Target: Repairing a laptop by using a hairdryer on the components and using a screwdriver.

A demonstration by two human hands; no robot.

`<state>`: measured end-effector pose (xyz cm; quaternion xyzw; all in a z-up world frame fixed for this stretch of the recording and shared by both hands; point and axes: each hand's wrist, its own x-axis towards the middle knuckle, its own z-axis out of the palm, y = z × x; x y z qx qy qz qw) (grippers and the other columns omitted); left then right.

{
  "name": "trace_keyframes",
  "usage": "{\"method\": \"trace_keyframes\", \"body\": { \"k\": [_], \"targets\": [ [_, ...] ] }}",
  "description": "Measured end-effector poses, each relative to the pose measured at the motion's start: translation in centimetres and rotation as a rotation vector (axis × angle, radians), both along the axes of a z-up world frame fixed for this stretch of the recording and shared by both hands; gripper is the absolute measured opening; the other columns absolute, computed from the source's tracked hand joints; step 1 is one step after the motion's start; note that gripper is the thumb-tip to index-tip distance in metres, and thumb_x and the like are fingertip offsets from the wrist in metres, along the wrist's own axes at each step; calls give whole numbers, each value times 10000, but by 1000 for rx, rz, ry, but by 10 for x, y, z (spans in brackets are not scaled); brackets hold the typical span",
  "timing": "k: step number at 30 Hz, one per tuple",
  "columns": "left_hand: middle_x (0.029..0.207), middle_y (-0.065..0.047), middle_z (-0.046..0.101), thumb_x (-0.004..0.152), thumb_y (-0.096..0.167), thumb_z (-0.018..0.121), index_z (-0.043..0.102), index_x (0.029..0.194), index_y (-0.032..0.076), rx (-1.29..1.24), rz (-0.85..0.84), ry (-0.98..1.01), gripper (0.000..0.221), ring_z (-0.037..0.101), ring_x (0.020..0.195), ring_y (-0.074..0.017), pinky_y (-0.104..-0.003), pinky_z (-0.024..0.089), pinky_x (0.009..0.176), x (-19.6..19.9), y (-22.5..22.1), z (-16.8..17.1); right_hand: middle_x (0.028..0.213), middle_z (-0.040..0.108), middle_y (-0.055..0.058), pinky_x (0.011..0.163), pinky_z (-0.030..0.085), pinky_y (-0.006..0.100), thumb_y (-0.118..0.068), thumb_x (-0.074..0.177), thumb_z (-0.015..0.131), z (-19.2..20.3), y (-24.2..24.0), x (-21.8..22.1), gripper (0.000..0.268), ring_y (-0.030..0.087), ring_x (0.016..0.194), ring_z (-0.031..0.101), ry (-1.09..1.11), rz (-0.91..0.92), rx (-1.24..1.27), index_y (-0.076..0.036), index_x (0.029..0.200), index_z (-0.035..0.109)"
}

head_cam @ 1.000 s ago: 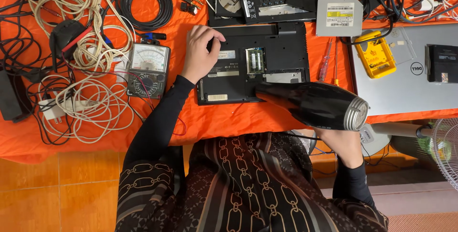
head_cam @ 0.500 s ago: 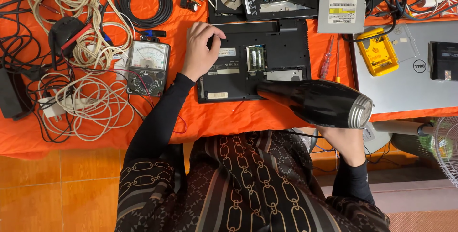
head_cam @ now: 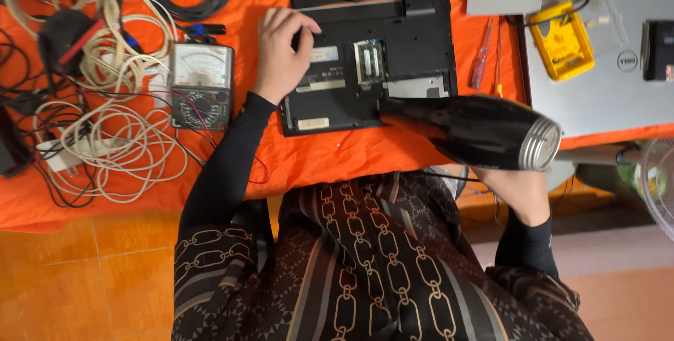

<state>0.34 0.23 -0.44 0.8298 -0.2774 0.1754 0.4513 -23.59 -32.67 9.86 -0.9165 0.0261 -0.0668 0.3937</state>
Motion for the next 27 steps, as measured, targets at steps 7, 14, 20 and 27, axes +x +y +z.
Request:
{"method": "trace_keyframes", "body": {
  "k": [7,14,20,27],
  "targets": [
    [977,-45,627,965,-6,649,687,951,92,4,-5,-26,106,562,1047,-267,-401,417,971,0,0,-4,1151,738,104,909,559,347,-67,822,770,-4,-7,-7,381,230,1030,717,6,33,-127,-39,1197,705],
    [977,-43,628,971,0,648,686,950,92,8,-2,-32,102,563,1044,-267,-405,411,974,0,-1,-3,1187,728,104,967,545,334,-65,876,783,28,-13,-5,383,231,1063,705,-44,-26,-163,-26,1244,684],
    [971,-43,623,971,3,642,676,947,88,2,4,-33,94,560,1035,-268,-403,409,974,-1,0,0,1167,714,93,948,538,313,-60,877,801,59,-13,2,390,190,1038,687,-63,-87,-106,-7,1237,659],
    [974,-53,611,960,10,647,679,947,92,6,10,-42,89,553,1043,-274,-405,404,973,0,0,0,1148,734,101,930,551,295,-67,942,836,49,-30,-10,350,162,1022,704,-56,-128,-159,18,1244,681]
  ]
}}
